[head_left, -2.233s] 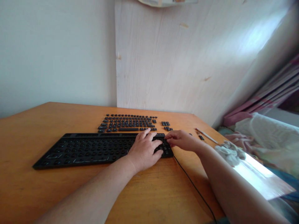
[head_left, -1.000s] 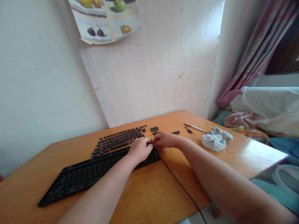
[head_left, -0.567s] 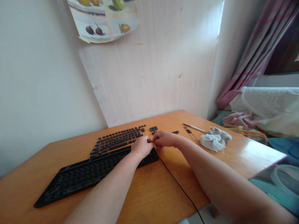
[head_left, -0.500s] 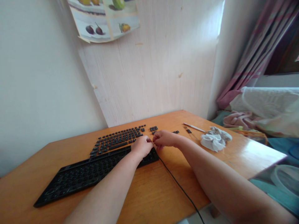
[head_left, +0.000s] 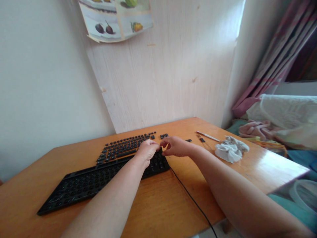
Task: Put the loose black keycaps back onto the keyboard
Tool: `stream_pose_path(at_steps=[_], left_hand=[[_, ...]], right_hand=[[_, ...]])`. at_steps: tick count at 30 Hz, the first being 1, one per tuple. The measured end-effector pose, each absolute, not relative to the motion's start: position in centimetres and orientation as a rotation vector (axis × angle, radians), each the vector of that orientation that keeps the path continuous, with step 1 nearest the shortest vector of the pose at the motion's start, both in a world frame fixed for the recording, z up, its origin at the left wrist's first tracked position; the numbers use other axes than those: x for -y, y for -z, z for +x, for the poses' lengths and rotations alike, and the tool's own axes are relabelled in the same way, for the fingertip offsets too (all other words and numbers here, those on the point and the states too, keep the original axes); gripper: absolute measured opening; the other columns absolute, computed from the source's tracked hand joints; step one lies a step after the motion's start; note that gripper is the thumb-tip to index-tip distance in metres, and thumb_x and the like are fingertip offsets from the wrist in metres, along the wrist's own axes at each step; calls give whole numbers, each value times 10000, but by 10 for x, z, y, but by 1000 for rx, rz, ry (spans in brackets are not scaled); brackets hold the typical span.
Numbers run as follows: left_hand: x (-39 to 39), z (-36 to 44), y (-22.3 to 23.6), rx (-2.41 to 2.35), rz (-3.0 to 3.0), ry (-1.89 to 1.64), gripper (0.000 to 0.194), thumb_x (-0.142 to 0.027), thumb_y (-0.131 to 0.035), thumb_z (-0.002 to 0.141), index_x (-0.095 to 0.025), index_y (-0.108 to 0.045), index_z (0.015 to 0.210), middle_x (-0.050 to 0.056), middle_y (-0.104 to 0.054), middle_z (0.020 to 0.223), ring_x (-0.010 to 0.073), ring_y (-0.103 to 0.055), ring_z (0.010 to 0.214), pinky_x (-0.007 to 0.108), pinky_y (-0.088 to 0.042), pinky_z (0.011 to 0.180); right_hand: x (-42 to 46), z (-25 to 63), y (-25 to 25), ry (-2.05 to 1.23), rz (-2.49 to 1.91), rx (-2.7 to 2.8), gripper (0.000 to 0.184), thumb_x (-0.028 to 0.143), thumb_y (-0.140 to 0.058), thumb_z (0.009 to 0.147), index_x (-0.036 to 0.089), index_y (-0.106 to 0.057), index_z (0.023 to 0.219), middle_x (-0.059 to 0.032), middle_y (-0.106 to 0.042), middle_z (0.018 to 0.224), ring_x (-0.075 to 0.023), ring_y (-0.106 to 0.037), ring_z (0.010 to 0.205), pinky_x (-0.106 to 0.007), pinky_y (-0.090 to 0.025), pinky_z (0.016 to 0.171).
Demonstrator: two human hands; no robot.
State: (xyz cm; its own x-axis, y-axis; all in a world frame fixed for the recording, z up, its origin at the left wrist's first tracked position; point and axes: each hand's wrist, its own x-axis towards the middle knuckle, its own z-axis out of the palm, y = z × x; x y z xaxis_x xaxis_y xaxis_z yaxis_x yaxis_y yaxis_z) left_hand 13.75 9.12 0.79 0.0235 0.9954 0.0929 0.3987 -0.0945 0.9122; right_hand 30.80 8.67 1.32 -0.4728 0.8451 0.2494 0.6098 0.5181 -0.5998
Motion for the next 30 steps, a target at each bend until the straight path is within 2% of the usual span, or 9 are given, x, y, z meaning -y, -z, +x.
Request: stream_pose_path(at_steps=[12,23,30], left_hand=[[-89,136,-1,-1475,1654,-1092,74,-182,-622,625,-174,-581,687,-15,-599,626,128,-541,614,230,-394,565],[-71,109,15,-1564,1971,-1083,111,-255,-538,779,-255,-633,836,-6,-692,814,193,-613,843,297,-416,745],[-66,110,12,-1539,2062,-1064,227,-144,-458,791,-269,-604,912,-25,-720,932,192,-620,959,319,-413,824]], right_hand=[[-87,306,-13,-501,-1133,2301,261,276,-683,699,166,-684,935,-41,-673,868,-148,-590,767,-241,-426,661],[-90,317,-11,-544,-1163,2401,335,314,-713,677,188,-710,988,-58,-666,912,-184,-580,855,-287,-435,754],[-88,318,-8,-604,-1197,2411,334,335,-682,706,173,-700,998,-66,-656,942,-180,-578,858,-291,-444,756]])
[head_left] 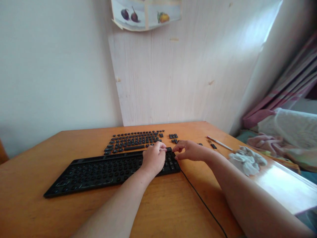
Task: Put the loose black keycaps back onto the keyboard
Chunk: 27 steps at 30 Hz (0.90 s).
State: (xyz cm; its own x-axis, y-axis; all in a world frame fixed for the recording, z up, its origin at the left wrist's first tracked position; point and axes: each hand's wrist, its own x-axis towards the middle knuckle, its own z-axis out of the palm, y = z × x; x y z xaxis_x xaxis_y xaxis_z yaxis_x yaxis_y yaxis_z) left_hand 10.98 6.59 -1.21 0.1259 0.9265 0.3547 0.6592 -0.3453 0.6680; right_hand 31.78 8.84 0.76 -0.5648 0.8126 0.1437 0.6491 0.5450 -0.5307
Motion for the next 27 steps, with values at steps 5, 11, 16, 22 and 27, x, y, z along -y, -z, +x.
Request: stream_pose_path(at_steps=[5,11,16,22,27], left_hand=[[-64,113,12,-1532,2102,-1030,257,-130,-455,777,-266,-596,943,-22,-725,957,201,-621,982,337,-416,837],[-59,115,10,-1531,2143,-996,264,-136,-450,768,-262,-590,952,-28,-722,963,202,-616,995,342,-413,849],[-59,116,10,-1526,2159,-965,264,-159,-436,779,-274,-587,962,-37,-718,971,199,-609,1002,348,-406,867],[-59,116,13,-1534,2183,-939,236,-212,-426,807,-278,-590,964,-21,-713,997,217,-601,1013,376,-387,876],[-58,117,12,-1518,2213,-922,267,-194,-422,797,-290,-585,986,-38,-717,992,216,-588,1035,378,-376,874]], right_hand=[[-90,317,-5,-632,-1208,2426,348,343,-687,699,180,-702,1006,-71,-646,959,-178,-576,852,-291,-447,749],[-90,315,-4,-651,-1268,2406,319,312,-688,689,195,-701,985,-58,-647,950,-173,-579,840,-285,-450,740],[-86,312,-8,-677,-1242,2441,279,289,-660,709,180,-697,962,-52,-659,926,-169,-577,821,-283,-446,735],[-85,312,-9,-663,-1308,2424,268,304,-659,709,177,-694,943,-41,-663,874,-168,-576,799,-280,-444,713],[-85,312,-7,-656,-1297,2401,293,313,-664,706,167,-698,958,-51,-663,851,-169,-578,786,-279,-446,691]])
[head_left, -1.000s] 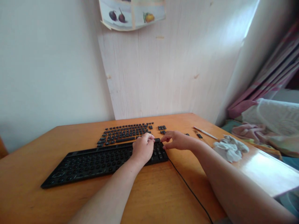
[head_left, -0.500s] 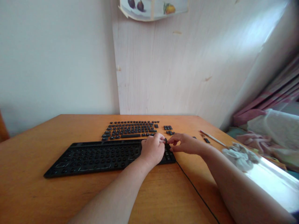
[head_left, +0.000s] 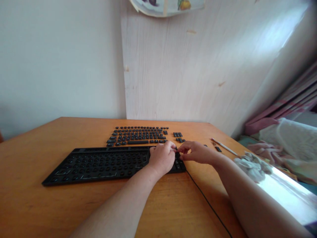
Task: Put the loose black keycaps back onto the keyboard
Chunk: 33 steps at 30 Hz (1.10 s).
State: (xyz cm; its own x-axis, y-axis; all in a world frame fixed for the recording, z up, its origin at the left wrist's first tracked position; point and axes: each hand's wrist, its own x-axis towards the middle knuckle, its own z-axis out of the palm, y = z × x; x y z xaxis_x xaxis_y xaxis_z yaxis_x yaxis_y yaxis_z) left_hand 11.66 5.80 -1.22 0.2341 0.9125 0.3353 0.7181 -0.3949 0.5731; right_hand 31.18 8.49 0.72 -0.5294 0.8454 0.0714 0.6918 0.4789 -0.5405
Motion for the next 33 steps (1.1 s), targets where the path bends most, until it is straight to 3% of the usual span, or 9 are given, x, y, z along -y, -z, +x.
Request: stream_pose_path(at_steps=[17,33], left_hand=[[-61,116,14,-1530,2234,-911,260,-229,-413,816,-286,-619,964,-12,-705,1000,216,-606,1001,369,-398,870],[-60,116,12,-1529,2191,-907,258,-259,-407,830,-287,-628,960,-13,-700,1048,219,-598,1031,370,-399,879]], right_hand=[[-82,310,-9,-690,-1273,2405,278,304,-636,735,161,-697,965,-40,-657,808,-142,-561,698,-253,-426,610],[-81,312,-10,-694,-1257,2442,288,307,-628,749,167,-694,992,-45,-662,866,-146,-571,731,-253,-428,628]])
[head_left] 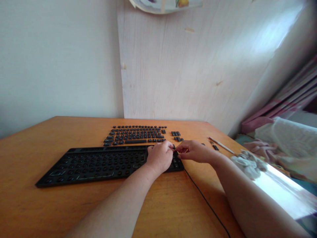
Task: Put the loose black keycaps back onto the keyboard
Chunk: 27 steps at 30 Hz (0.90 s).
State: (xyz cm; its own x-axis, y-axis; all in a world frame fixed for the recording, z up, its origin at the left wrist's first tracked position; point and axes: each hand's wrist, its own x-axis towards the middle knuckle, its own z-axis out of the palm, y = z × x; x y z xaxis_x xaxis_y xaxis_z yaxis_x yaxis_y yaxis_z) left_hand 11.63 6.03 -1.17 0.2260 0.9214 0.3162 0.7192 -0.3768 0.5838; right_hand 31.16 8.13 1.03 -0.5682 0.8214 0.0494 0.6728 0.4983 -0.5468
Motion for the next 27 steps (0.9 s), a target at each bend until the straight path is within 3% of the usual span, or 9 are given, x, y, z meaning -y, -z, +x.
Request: stream_pose_path(at_steps=[27], left_hand=[[-56,117,10,-1530,2262,-829,295,-236,-394,831,-294,-627,1003,17,-686,1076,253,-552,1079,437,-335,929]], right_hand=[[-85,311,-8,-694,-1262,2488,244,231,-576,753,186,-712,950,-11,-656,800,-133,-554,715,-235,-408,639]])
